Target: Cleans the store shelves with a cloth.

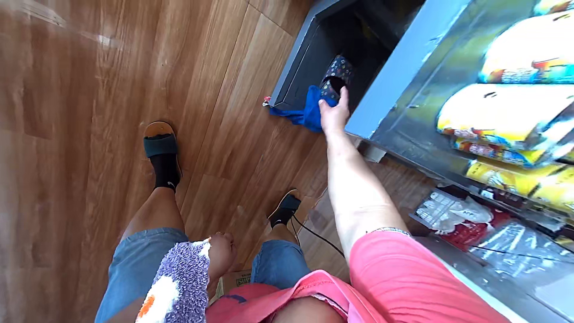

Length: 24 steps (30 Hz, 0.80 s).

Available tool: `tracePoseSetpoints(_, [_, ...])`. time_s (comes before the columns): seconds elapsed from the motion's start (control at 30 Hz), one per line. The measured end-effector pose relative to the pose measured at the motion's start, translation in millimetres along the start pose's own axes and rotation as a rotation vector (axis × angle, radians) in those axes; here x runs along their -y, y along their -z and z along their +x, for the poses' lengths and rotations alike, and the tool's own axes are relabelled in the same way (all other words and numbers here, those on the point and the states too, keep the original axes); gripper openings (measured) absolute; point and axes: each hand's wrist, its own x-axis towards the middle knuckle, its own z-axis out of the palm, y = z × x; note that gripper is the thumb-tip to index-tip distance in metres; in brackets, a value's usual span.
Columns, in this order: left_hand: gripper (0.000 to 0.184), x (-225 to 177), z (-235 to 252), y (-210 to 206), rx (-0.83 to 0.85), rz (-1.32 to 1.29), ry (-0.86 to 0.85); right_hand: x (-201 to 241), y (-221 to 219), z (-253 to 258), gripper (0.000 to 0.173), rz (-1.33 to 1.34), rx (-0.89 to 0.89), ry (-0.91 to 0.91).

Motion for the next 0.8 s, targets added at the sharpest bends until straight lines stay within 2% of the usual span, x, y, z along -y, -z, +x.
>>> tracePoseSetpoints(0.07, [0.041, -7.0, -14.2, 15.8, -0.017, 0.057, -0.01, -9.4, 9.6, -48.3, 0.06, -0.052, 0.091, -0.005])
tracePoseSetpoints(0.13, [0.042, -11.8, -31.0, 25.2, -0.033, 0.116, 0.012, -40.9, 22.3, -111.4, 0.048, -0.179, 0.248, -0.081])
tracePoseSetpoints(0.2, [0.043, 2.5, -26.6, 19.4, -0.105, 0.169, 0.005, -68.7, 46.2, -174.5, 0.047, -0.272, 0.476, -0.194])
tracePoseSetpoints(0.33, [0.041, 35.6, 4.1, 2.2, -0.231, 0.294, -0.082, -85.6, 111.0, -274.7, 0.048, -0.346, 0.803, -0.353])
tracePoseSetpoints(0.4, [0.038, 31.6, 1.4, -0.6, -0.272, 0.332, -0.119, -97.7, 128.0, -306.2, 0.05, -0.371, 0.992, -0.297])
tracePoseSetpoints(0.5, [0.037, 22.7, 2.4, -9.5, -0.35, 0.383, -0.165, -116.8, 135.4, -326.3, 0.049, -0.409, 1.222, -0.128])
tracePoseSetpoints(0.6, [0.039, 16.9, 12.5, -32.7, -0.398, 0.461, -0.134, -154.9, 130.7, -333.4, 0.047, -0.327, 1.238, -0.064])
tracePoseSetpoints(0.73, [0.039, 25.6, 46.7, -59.9, -0.415, 0.631, -0.069, -232.7, 130.9, -346.4, 0.039, -0.079, 0.998, -0.143])
tracePoseSetpoints(0.8, [0.04, 13.9, 41.5, -68.0, -0.439, 0.64, 0.009, -267.5, 146.7, -354.4, 0.037, 0.079, 0.89, -0.217])
